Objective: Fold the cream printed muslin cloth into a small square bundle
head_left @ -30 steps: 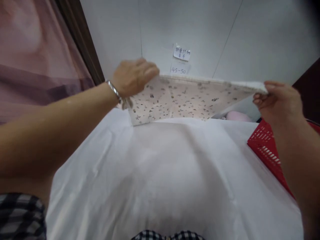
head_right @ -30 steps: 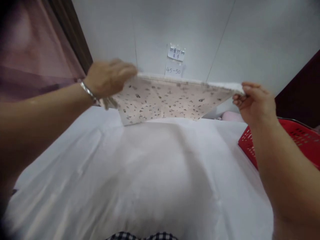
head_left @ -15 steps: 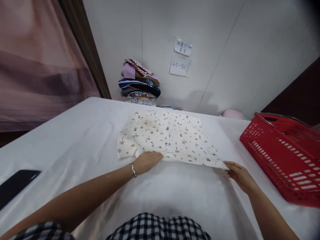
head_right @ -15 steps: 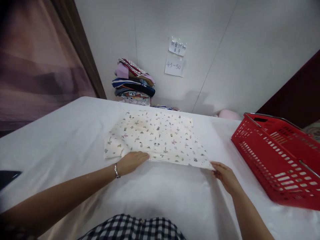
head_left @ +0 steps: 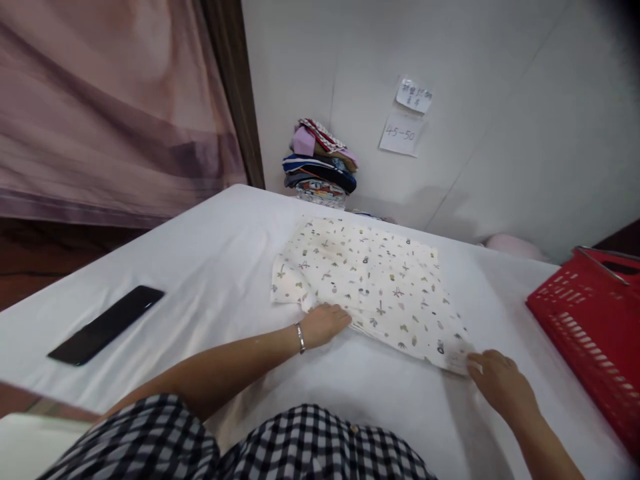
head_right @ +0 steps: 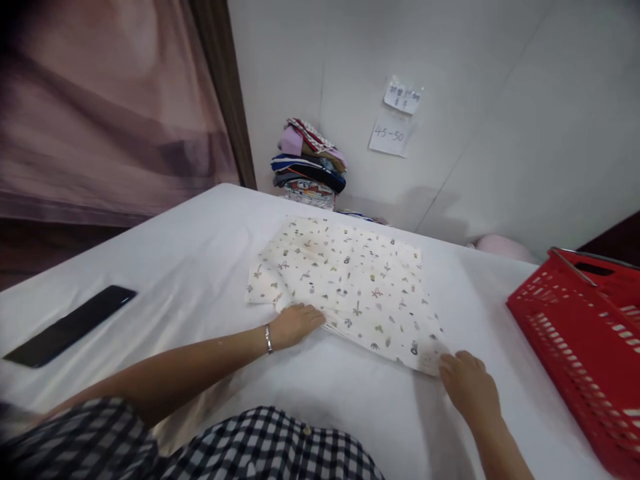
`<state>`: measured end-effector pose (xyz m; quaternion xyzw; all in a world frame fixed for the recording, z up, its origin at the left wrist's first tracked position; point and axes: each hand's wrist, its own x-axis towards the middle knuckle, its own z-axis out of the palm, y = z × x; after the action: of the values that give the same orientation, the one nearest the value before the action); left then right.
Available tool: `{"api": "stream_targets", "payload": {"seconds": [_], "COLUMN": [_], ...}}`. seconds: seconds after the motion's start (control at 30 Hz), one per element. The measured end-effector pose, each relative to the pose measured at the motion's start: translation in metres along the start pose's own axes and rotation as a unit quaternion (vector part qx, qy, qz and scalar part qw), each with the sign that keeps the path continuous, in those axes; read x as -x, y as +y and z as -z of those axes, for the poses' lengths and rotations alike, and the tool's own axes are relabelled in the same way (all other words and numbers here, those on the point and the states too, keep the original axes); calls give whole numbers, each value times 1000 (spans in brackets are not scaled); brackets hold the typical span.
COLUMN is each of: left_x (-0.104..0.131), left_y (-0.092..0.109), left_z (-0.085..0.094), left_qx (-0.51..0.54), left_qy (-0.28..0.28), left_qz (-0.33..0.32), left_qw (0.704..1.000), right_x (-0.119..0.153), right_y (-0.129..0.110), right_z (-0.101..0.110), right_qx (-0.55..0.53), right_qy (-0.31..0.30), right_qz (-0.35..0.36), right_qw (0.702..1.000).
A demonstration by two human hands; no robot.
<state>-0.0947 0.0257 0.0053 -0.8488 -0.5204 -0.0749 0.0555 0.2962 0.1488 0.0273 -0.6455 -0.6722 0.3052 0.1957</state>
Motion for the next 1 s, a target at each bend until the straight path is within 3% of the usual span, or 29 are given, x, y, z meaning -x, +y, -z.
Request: {"api": "stream_targets", "payload": {"seconds": [0.07,0.13,0.2,0.27,0.37,0.47,0.7,0.83,1.0], "left_x": [-2,-4,-7,-9,-12,-11,3,21,62], "left_y": [1,2,2,3,4,6,8,-12,-59], "left_z": [1,3,6,10,16,16,-2,1,23], "left_qx": [11,24,35,47,67,76,42,12,-37], "left_qy": [-6,-16,-25,-34,-42,-48,27,60,136], "left_qz": [15,28,46,72,121,151,179,224,325], "left_qw": [1000,999,998,996,989,984,983,973,935], "right_x": [8,20,32,37,36,32,34,32,30], "right_y": [-27,-61,-97,-128,-160,-172,-161,-153,-149], "right_z": [-24,-56,-91,-123,-158,-177,-182,-178,-181], "right_qx": [106,125,139,187,247,260,183,114,93], "right_qy": [44,-33,-56,-50,-35,-41,-68,-75,-96], "right_qz": [186,319,416,460,476,468,426,421,411], "right_qw": [976,939,897,867,844,844,883,897,902]}}
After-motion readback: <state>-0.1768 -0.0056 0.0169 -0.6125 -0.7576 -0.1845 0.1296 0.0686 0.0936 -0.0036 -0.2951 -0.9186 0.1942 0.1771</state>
